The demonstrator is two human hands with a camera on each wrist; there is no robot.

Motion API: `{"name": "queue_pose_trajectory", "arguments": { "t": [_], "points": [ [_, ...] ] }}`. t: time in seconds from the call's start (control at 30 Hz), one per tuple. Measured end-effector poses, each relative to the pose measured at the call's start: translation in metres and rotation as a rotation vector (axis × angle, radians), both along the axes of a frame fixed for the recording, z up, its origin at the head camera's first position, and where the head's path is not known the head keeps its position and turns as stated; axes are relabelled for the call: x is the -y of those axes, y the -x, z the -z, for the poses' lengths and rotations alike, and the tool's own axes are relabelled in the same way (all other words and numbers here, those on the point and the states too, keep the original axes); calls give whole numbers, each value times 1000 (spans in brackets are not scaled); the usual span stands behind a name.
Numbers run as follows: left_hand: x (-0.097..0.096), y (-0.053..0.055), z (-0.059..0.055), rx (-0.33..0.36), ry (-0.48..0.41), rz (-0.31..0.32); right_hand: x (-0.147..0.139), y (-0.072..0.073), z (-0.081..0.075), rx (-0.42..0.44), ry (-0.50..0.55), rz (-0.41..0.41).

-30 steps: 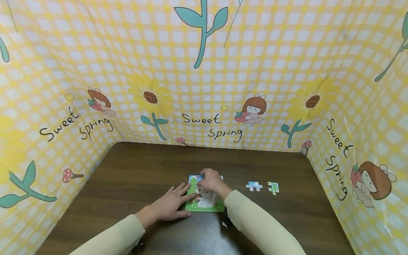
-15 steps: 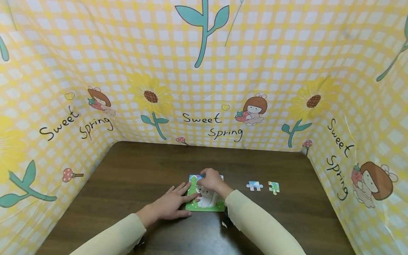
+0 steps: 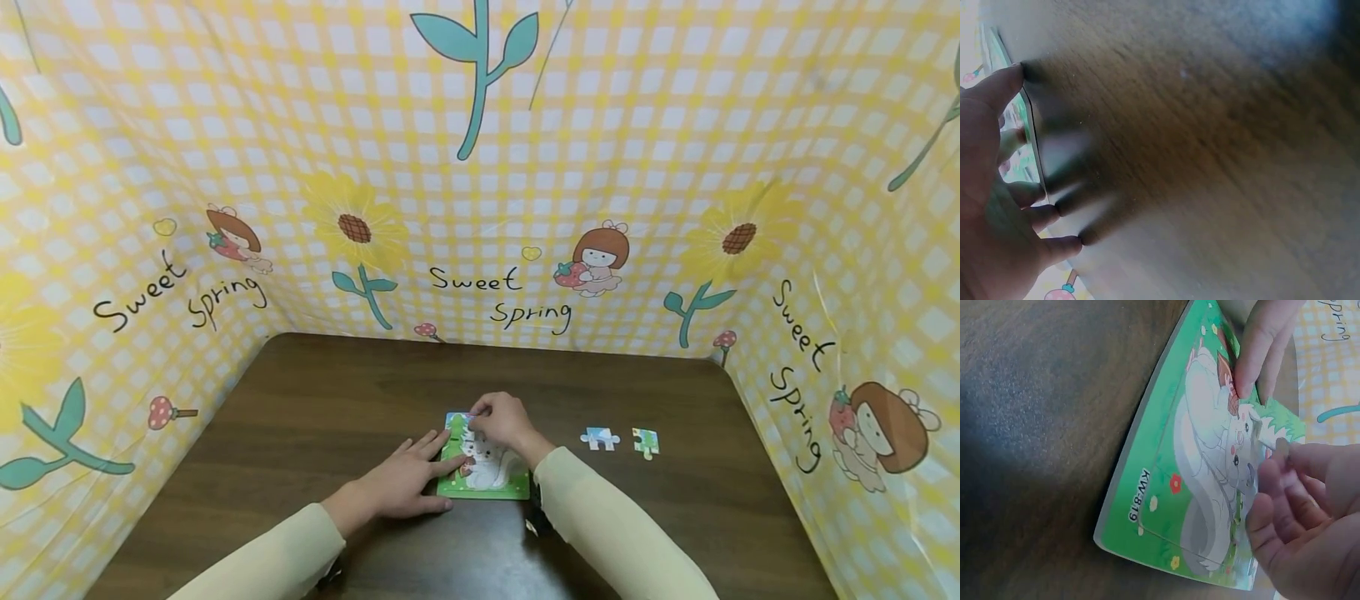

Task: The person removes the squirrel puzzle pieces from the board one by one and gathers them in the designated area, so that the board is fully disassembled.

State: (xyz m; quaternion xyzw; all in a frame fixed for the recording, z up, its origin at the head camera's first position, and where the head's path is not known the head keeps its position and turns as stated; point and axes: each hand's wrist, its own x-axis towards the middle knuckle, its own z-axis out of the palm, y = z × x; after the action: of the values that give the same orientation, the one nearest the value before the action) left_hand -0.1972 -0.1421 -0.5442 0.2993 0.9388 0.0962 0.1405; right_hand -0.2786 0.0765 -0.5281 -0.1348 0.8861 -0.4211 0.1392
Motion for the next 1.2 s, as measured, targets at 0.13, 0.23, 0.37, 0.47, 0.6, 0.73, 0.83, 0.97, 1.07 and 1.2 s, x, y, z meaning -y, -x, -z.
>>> {"name": "queue_pose_trajectory", "arguments": {
  "t": [0.13,0.23,0.37,0.47,0.6,0.73,0.83,0.97,1.07,1.2],
  "points": [
    [0,-1,-2,1,-5,-2,-5,0,-6,9,66,-5],
    [0,-2,-3,8,-7,-5,-11,0,-15,19,105,-6],
    [-1,-1,-2,16,-5,-11,-23,0,-24,43,150,-2],
    [-1,0,0,17,1,-14,-35,1,-30,61,176,6],
    [0,1,2,14,6,-16,-57,3,-35,73,178,27],
    [1,1,3,5,7,-16,-82,5,-37,83,145,67],
    [2,1,4,-2,8,-16,-99,6,-36,93,123,96],
    [2,0,4,-5,12,-10,-119,6,-32,106,94,106],
    [2,-1,3,-8,8,-6,-129,5,-27,99,66,82],
    [0,-2,-1,-2,-3,-2,-138,3,-21,57,11,53]
  ]
}}
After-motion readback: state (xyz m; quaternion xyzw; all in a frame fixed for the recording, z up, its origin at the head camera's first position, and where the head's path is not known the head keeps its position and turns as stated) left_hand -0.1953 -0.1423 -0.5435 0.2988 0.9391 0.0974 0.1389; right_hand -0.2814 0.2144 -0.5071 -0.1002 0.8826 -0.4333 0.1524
